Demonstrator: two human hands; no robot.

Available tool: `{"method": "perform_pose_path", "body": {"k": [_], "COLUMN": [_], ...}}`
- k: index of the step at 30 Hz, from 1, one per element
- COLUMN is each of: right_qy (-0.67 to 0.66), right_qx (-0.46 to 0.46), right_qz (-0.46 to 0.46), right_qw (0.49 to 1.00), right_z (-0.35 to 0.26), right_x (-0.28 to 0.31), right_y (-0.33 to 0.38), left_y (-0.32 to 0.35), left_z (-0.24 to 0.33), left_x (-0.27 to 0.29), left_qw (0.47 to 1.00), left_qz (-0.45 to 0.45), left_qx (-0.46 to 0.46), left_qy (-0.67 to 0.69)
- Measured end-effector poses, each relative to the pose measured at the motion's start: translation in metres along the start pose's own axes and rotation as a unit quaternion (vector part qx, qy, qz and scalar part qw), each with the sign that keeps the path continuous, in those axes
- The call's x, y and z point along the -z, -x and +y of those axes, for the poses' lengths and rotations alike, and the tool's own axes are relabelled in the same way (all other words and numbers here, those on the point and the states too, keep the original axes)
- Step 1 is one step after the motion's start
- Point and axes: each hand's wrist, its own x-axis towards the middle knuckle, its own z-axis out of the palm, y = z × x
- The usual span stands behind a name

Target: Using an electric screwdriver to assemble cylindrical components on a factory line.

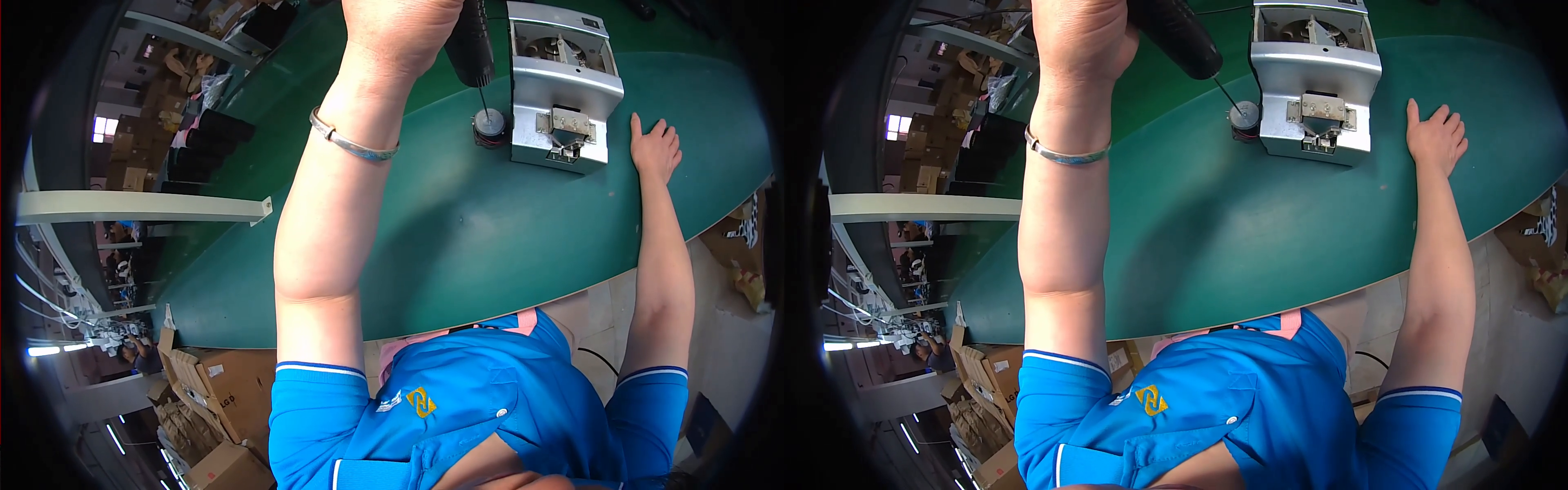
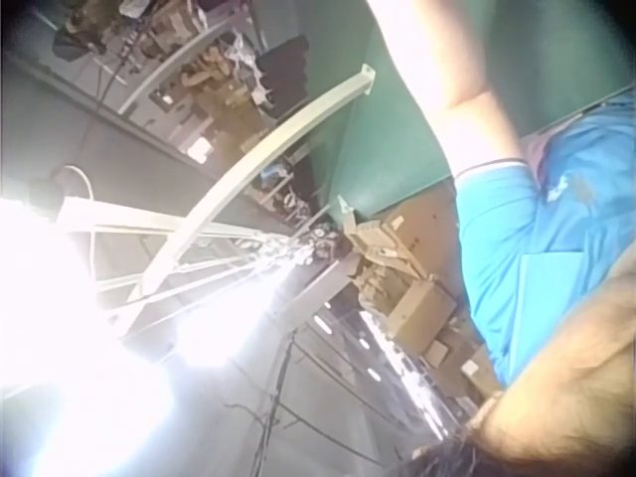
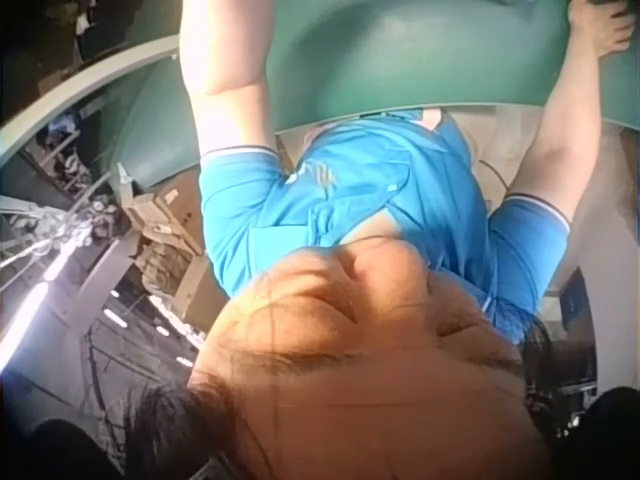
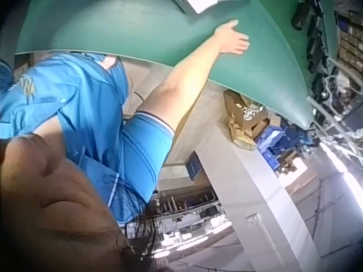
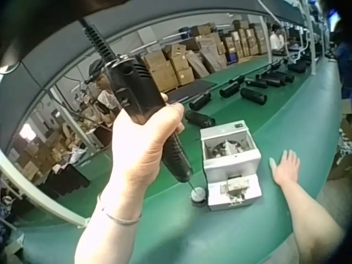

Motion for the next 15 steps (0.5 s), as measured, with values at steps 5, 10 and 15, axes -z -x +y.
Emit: {"method": "perform_pose_path", "body": {"k": [5, 10, 15], "right_qy": [0.002, 0.004, 0.001], "right_qx": [-0.001, -0.001, 0.002], "right_qz": [-0.007, -0.015, -0.006], "right_qw": [1.0, 1.0, 1.0], "right_z": [-0.001, -0.001, -0.001], "right_x": [0.003, 0.004, 0.002], "right_y": [0.001, 0.001, 0.001], "left_y": [-0.005, -0.014, -0.023], "left_z": [-0.019, -0.039, -0.056], "left_x": [0.012, 0.024, 0.037], "left_qw": [0.991, 0.965, 0.923], "left_qz": [-0.039, -0.076, -0.111], "left_qx": [0.034, 0.066, 0.095], "left_qy": [0.121, 0.241, 0.355]}}
